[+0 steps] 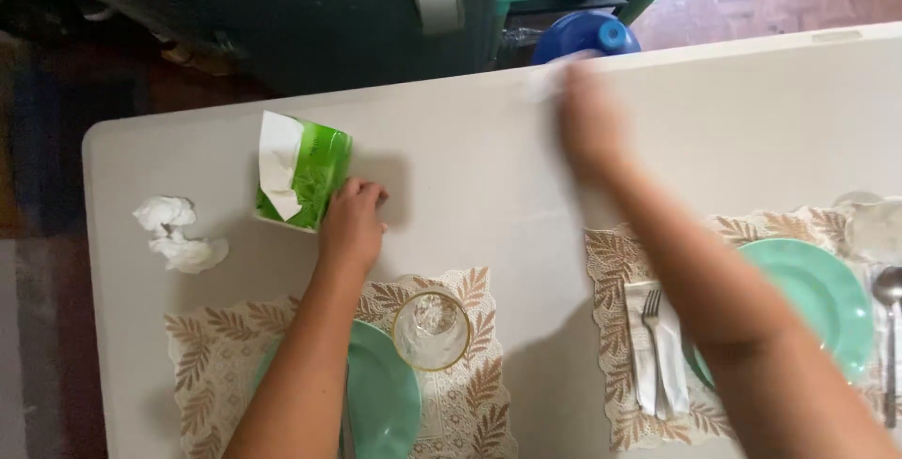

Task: The recorder is setting a table by arranging plates, cutlery, and napkins, and wiping surfaces.

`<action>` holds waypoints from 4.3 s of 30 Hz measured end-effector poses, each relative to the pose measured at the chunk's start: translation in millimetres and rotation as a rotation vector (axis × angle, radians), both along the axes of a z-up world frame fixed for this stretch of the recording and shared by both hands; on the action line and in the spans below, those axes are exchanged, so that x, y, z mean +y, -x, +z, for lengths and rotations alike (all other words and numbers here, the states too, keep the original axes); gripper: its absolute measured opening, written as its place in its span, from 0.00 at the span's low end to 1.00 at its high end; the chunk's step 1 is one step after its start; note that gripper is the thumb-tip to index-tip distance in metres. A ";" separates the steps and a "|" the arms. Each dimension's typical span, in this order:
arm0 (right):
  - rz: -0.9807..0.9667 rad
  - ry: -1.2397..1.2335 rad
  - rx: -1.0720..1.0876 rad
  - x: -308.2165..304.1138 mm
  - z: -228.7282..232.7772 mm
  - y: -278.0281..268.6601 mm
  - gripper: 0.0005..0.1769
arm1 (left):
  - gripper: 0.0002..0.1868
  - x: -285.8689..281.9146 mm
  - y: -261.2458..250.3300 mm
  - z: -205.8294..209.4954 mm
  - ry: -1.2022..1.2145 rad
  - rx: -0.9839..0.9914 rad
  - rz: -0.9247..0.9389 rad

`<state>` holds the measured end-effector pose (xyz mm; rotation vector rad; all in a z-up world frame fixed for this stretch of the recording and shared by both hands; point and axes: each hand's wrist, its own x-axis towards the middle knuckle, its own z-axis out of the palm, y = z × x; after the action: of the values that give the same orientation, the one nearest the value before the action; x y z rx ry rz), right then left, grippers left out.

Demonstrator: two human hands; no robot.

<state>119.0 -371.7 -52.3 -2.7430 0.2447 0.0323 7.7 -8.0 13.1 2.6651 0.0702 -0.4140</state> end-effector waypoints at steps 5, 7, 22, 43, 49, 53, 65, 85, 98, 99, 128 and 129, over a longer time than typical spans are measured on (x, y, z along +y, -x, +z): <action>1.310 0.026 -0.361 147.0 -26.6 69.3 0.23 | 0.18 11.6 14.7 -1.7 0.059 -0.142 -0.024; 1.298 -0.197 -0.185 124.5 -12.8 65.6 0.21 | 0.18 20.3 26.7 25.2 0.078 -0.182 0.029; 0.791 -0.034 0.015 28.1 22.9 185.5 0.26 | 0.56 57.1 22.5 11.5 -0.147 -0.371 0.303; 0.273 0.077 -0.158 47.8 -16.5 176.1 0.30 | 0.62 -76.0 -24.7 14.4 0.192 -0.073 0.236; 0.275 0.036 -0.146 41.9 -1.0 258.6 0.29 | 0.45 28.0 14.6 18.9 0.369 -0.328 0.223; 0.294 -0.011 -0.105 48.8 9.9 342.7 0.28 | 0.30 98.4 63.7 47.9 0.461 -0.561 0.220; 0.066 0.052 -0.091 48.0 -2.1 168.1 0.06 | 0.13 253.3 207.0 69.3 0.379 -0.363 0.593; 1.067 0.437 0.381 244.3 -32.0 51.3 0.08 | 0.23 297.8 114.8 -29.4 0.298 -0.378 0.200; 0.494 -0.264 -0.196 514.1 -37.7 74.4 0.07 | 0.27 290.4 54.8 -64.8 0.092 -0.408 0.270; 0.473 -0.257 -0.197 508.2 -22.2 89.7 0.07 | 0.27 290.0 59.3 -60.8 0.101 -0.406 0.249; 0.010 -0.179 0.156 145.2 35.8 237.9 0.18 | 0.24 325.7 143.0 -26.8 -0.024 0.087 -0.037; 0.008 -0.180 0.154 139.3 27.2 236.6 0.18 | 0.24 328.8 141.5 -33.1 -0.025 0.085 -0.040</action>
<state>-117.5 -232.4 -25.1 -2.5640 0.2601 0.2566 -133.7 320.8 -20.1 2.6764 0.0490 -0.5431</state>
